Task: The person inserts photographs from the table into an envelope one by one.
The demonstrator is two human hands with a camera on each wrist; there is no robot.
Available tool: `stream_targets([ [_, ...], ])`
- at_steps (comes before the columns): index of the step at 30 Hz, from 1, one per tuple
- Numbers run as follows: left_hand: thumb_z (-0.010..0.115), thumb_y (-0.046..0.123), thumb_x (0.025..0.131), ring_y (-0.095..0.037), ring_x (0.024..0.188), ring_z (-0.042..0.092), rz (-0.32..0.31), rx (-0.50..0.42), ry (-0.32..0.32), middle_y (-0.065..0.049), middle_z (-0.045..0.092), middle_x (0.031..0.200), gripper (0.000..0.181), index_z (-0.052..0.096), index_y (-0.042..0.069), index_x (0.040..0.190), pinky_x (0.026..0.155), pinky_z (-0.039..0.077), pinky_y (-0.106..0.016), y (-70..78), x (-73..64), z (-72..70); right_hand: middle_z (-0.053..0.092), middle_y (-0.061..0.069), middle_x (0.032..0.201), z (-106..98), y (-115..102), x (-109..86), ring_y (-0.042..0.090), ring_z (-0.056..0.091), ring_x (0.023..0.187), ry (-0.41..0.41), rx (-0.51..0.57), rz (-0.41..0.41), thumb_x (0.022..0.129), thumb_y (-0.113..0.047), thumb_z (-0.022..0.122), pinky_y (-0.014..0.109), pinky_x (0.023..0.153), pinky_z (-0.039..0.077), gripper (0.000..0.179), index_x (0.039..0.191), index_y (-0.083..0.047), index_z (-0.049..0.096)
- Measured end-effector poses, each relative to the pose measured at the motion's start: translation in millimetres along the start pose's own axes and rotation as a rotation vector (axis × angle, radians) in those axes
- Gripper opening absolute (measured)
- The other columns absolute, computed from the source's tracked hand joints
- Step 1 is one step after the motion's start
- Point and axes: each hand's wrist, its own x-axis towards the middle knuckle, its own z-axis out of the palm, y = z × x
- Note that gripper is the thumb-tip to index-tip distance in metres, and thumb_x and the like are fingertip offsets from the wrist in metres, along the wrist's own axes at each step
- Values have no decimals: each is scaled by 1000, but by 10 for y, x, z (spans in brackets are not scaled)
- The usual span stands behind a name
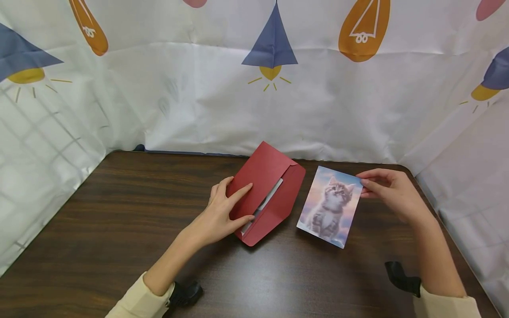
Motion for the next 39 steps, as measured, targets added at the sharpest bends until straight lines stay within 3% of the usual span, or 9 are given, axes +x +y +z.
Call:
stream_targets([
  [11, 83, 28, 93, -50, 145, 28, -3, 0, -3, -31, 26, 163, 71, 52, 13, 156, 109, 44, -64, 2, -4, 1, 73, -15, 102, 92, -27, 6, 8, 76, 80, -18, 37, -28, 103, 7, 59, 16, 76, 58, 39, 110, -26, 78],
  [33, 83, 26, 93, -50, 145, 28, 0, 3, 10, -32, 28, 161, 71, 53, 12, 155, 108, 44, -64, 13, 13, -6, 72, -15, 107, 247, -134, 76, 10, 77, 83, -47, -1, -74, 104, 4, 60, 20, 78, 60, 31, 115, -20, 76],
  [39, 83, 26, 92, -50, 146, 28, -8, 0, 7, -31, 27, 162, 72, 52, 12, 156, 107, 45, -64, 12, 10, -5, 72, -14, 107, 312, -170, 93, 10, 76, 85, -58, -20, -78, 105, 2, 60, 21, 77, 60, 24, 118, -11, 74],
])
